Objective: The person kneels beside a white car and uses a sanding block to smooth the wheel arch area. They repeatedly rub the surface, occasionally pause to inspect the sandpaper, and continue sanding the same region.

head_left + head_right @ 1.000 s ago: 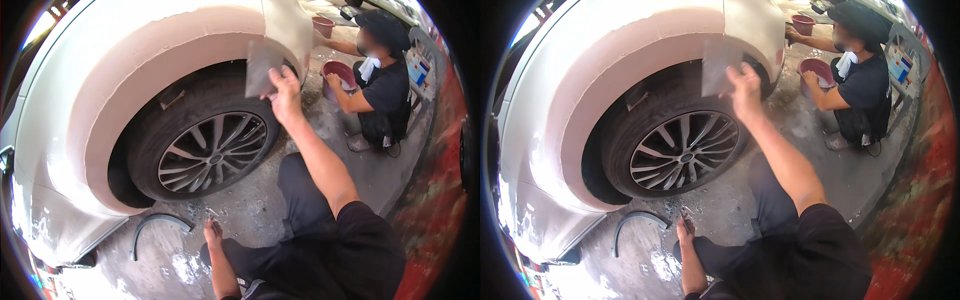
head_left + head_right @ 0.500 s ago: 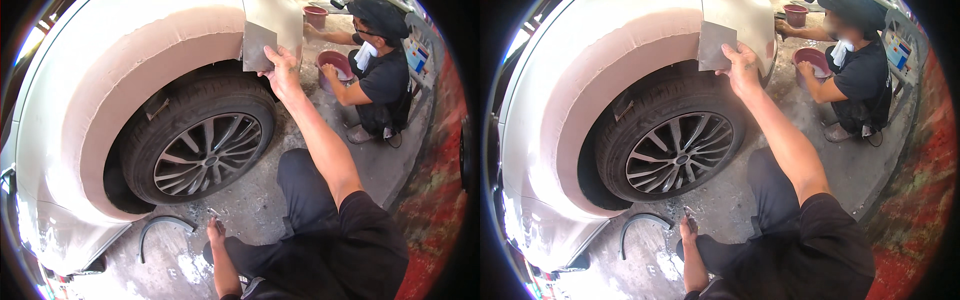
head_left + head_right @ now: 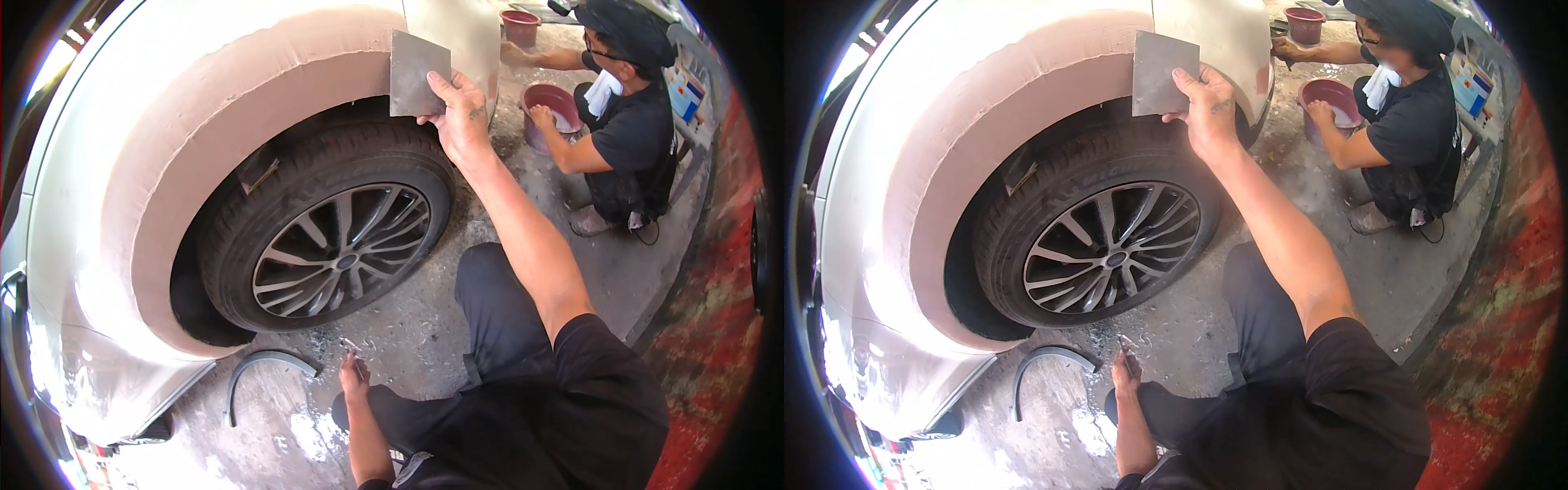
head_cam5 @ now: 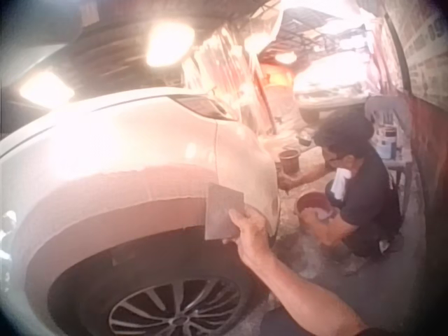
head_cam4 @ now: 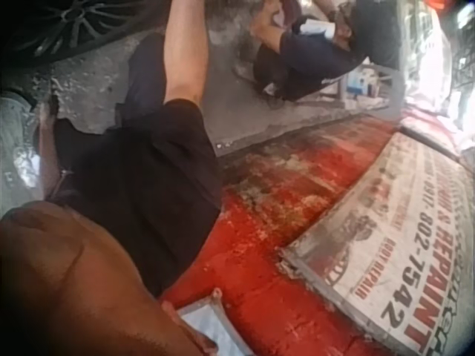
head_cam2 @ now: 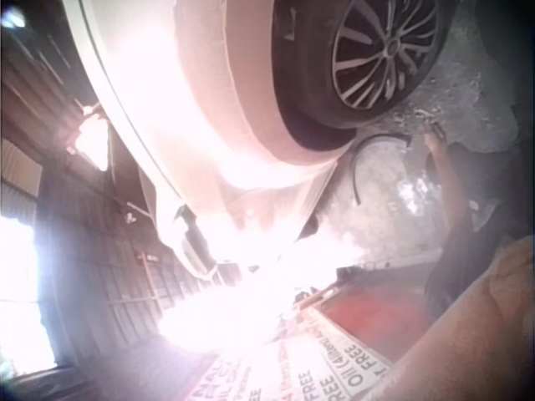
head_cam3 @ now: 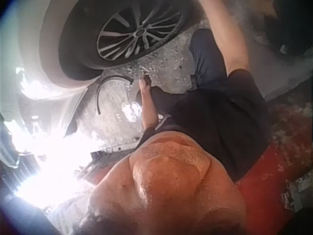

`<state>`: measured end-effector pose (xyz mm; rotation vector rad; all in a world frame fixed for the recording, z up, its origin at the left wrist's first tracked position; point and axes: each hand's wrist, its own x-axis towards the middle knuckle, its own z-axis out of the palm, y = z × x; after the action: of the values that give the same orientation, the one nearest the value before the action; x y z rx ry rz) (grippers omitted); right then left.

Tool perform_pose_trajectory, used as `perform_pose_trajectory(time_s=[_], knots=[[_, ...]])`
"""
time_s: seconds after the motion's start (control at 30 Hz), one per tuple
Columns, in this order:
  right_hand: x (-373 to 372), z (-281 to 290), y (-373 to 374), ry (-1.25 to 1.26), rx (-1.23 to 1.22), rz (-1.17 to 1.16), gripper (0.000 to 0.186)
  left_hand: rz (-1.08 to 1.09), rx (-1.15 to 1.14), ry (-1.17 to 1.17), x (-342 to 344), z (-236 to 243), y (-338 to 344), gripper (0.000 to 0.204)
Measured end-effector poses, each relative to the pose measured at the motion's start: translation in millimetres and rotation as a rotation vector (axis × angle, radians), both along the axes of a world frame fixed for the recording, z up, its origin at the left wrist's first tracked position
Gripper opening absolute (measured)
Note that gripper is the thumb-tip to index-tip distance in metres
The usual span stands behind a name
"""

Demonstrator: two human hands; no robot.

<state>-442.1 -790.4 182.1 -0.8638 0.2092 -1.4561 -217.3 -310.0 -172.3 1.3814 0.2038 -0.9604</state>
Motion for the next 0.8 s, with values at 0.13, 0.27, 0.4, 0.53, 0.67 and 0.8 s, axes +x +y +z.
perform_pose_trajectory(time_s=[0.13,0.27,0.4,0.53,0.67,0.8], knots=[[10.7,14.7,11.0,-0.025,-0.06,0.029,0.028,-0.018,-0.007,-0.014,3.1,-2.8,2.3,0.027],[15.8,24.4,17.4,-0.031,-0.102,0.023,0.027,-0.004,0.021,-0.03,0.8,0.7,1.9,0.027],[12.1,19.0,15.0,-0.003,-0.095,0.014,0.027,-0.005,0.008,-0.019,-1.8,4.4,0.5,0.027],[17.0,21.4,14.6,0.004,-0.115,0.014,0.028,0.008,-0.043,0.005,0.5,0.1,4.4,0.026],[16.5,23.4,14.7,-0.006,-0.115,0.027,0.027,-0.021,-0.051,-0.007,0.7,0.0,1.3,0.024],[23.9,33.6,19.6,-0.011,-0.167,0.016,0.027,-0.019,-0.014,-0.035,-2.9,-0.5,-9.5,0.023]])
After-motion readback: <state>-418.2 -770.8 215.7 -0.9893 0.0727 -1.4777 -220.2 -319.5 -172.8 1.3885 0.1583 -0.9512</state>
